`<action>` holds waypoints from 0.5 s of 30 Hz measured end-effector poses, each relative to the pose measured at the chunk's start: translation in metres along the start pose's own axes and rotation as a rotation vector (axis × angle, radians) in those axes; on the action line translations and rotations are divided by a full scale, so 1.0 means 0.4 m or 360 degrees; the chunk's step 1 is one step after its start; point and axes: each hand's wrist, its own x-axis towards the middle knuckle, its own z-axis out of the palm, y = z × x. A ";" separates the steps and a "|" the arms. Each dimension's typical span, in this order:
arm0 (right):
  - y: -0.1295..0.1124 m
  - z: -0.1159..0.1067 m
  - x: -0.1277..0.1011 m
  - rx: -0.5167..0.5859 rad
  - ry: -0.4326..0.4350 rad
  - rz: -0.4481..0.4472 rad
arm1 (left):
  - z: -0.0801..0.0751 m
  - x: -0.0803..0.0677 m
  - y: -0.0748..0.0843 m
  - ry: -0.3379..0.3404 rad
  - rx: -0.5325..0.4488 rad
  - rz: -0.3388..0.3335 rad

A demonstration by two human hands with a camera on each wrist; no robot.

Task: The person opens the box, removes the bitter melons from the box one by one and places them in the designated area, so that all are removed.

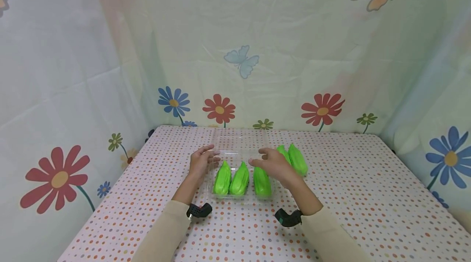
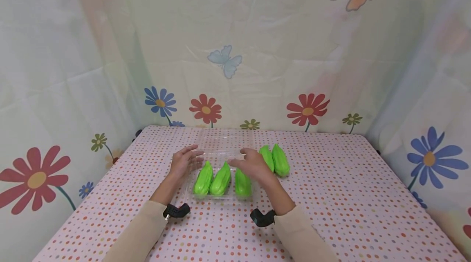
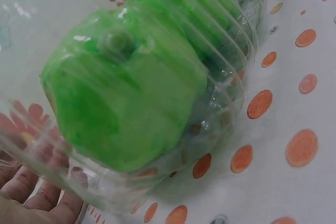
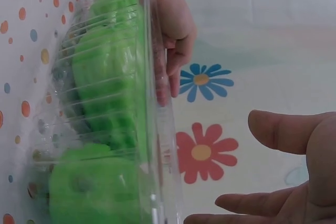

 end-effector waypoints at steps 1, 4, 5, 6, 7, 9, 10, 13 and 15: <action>0.000 0.004 -0.001 -0.0001 0.0000 0.0007 | 0.000 0.000 0.000 -0.0001 0.0000 0.0000; 0.002 0.014 -0.001 -0.0038 0.0008 0.0005 | 0.000 0.000 -0.001 -0.0013 -0.0008 0.0001; 0.002 0.016 -0.001 -0.0056 0.0009 0.0000 | 0.000 0.000 -0.001 -0.0016 -0.0006 0.0002; 0.003 0.019 -0.001 -0.0080 0.0009 -0.0009 | 0.000 0.000 0.000 -0.0016 -0.0004 0.0004; 0.003 0.021 0.000 -0.0094 0.0004 -0.0015 | 0.000 0.000 -0.001 -0.0018 -0.0004 0.0005; 0.004 0.025 0.001 -0.0135 0.0000 -0.0033 | -0.001 -0.001 -0.001 -0.0017 0.0000 0.0007; 0.004 0.027 0.001 -0.0157 -0.0006 -0.0043 | -0.001 0.000 -0.002 -0.0016 0.0001 0.0008; 0.004 0.034 0.002 -0.0238 -0.0012 -0.0074 | -0.001 0.000 -0.003 -0.0012 0.0002 0.0009; 0.006 0.041 0.002 -0.0325 -0.0008 -0.0097 | -0.001 -0.001 -0.002 -0.0010 0.0003 0.0010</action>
